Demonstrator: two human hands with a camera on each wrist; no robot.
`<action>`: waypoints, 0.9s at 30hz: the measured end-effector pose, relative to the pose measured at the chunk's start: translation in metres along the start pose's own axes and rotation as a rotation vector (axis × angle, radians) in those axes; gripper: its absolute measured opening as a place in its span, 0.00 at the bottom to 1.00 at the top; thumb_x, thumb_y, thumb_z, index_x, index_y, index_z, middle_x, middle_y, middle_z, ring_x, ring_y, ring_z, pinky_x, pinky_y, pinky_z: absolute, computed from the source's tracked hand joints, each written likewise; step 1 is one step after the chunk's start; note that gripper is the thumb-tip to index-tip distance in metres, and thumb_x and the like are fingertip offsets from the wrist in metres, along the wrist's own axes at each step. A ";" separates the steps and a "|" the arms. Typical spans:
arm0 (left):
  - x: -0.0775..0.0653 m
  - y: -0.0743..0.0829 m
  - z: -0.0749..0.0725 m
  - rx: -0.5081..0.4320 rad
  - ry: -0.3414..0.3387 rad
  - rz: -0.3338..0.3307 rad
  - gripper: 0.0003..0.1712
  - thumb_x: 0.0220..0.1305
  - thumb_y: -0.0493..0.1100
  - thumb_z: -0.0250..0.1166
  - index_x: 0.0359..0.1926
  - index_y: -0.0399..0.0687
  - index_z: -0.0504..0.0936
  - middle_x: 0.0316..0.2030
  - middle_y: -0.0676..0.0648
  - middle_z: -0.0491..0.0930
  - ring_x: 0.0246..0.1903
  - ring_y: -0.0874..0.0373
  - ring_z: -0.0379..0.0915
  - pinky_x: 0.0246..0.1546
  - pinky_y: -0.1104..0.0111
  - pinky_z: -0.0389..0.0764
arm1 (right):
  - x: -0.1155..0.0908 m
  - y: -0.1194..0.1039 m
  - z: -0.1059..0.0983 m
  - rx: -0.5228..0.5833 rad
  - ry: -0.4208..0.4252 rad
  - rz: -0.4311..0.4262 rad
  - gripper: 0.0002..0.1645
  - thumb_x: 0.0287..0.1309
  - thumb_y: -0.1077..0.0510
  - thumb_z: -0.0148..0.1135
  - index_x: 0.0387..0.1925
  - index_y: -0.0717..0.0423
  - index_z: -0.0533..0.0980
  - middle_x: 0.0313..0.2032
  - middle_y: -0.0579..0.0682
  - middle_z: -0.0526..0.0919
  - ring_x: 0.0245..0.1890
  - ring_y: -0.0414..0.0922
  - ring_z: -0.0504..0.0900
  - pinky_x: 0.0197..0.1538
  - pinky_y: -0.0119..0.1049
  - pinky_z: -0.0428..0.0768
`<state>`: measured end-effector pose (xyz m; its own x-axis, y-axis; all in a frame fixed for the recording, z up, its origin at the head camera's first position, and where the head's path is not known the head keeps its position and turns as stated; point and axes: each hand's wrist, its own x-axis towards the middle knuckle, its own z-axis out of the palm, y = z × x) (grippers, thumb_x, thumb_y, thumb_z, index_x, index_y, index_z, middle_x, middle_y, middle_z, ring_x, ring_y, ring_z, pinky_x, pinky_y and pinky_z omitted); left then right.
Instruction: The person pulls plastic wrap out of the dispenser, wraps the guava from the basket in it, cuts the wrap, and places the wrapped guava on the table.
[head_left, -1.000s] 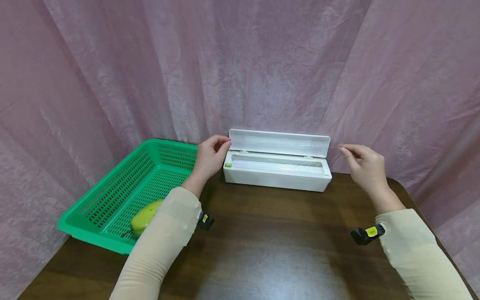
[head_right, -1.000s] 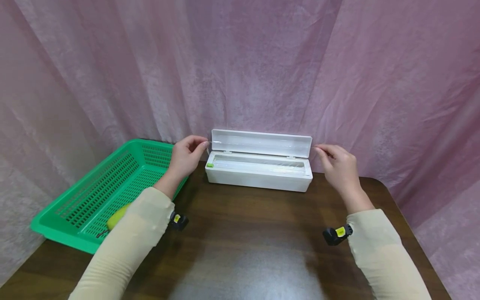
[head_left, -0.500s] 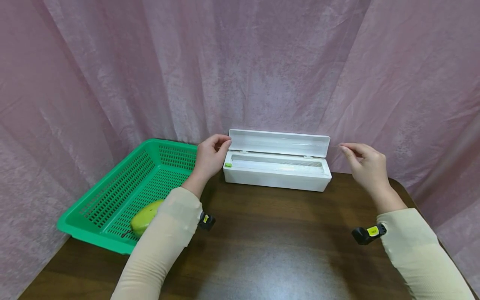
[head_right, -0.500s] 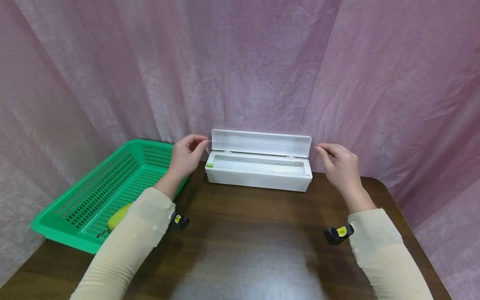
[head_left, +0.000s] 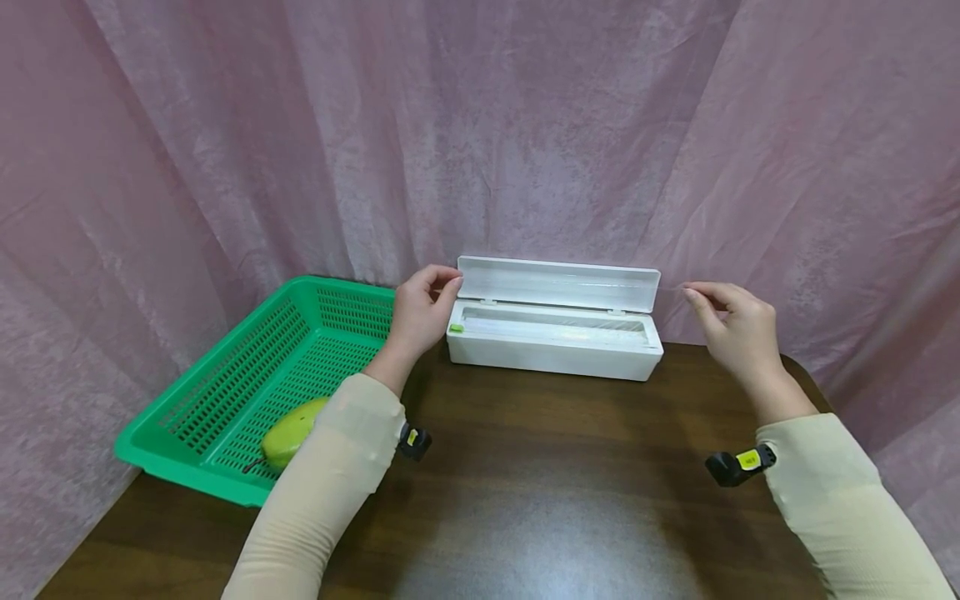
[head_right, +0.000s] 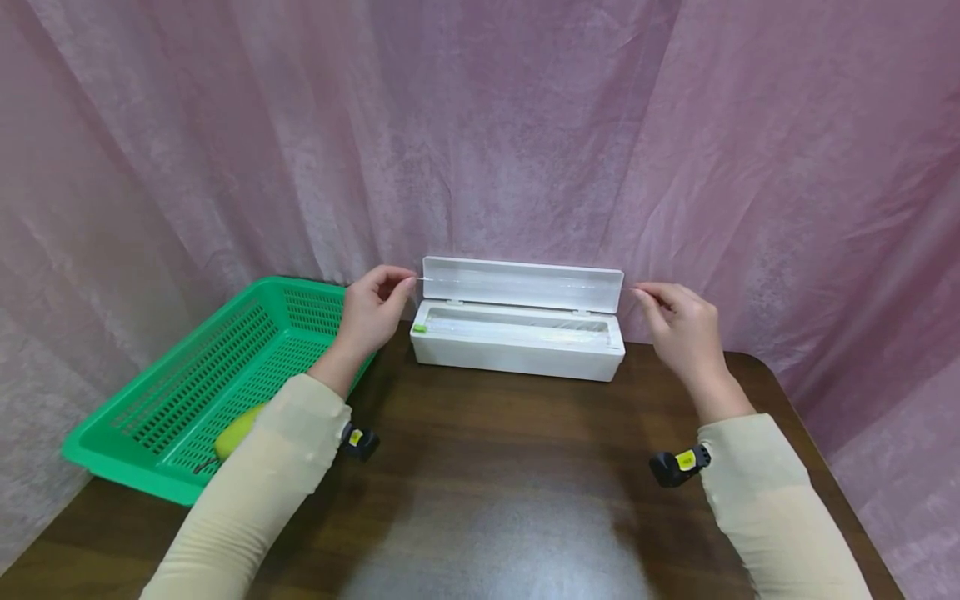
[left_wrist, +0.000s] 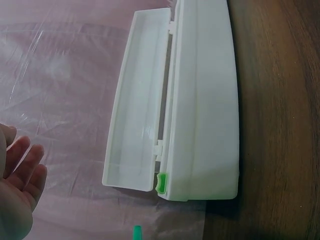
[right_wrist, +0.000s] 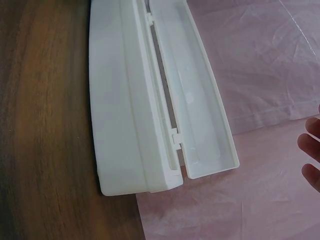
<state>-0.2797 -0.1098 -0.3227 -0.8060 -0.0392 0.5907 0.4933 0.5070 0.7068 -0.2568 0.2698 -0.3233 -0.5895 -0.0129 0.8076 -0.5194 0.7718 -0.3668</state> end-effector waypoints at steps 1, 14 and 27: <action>0.000 0.001 0.000 -0.002 0.000 0.001 0.09 0.65 0.40 0.61 0.40 0.40 0.82 0.37 0.42 0.84 0.35 0.53 0.78 0.38 0.65 0.78 | 0.000 0.000 0.000 -0.002 0.002 -0.002 0.08 0.56 0.63 0.64 0.38 0.62 0.84 0.35 0.61 0.85 0.35 0.11 0.63 0.42 0.09 0.62; -0.001 0.004 0.001 -0.076 -0.023 -0.003 0.07 0.67 0.38 0.58 0.39 0.39 0.79 0.36 0.42 0.84 0.35 0.54 0.78 0.35 0.71 0.75 | 0.000 0.001 -0.002 -0.004 0.011 -0.022 0.08 0.57 0.64 0.63 0.37 0.65 0.83 0.33 0.62 0.85 0.35 0.10 0.63 0.42 0.07 0.61; -0.003 0.008 0.000 -0.097 -0.031 -0.008 0.07 0.67 0.38 0.58 0.40 0.38 0.78 0.35 0.42 0.83 0.36 0.53 0.78 0.35 0.70 0.75 | -0.001 0.001 -0.004 -0.007 0.007 -0.020 0.08 0.57 0.63 0.63 0.36 0.66 0.83 0.34 0.62 0.85 0.35 0.10 0.63 0.42 0.06 0.61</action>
<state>-0.2734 -0.1057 -0.3186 -0.8192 -0.0154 0.5733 0.5147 0.4208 0.7469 -0.2547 0.2729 -0.3227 -0.5745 -0.0235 0.8182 -0.5267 0.7757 -0.3476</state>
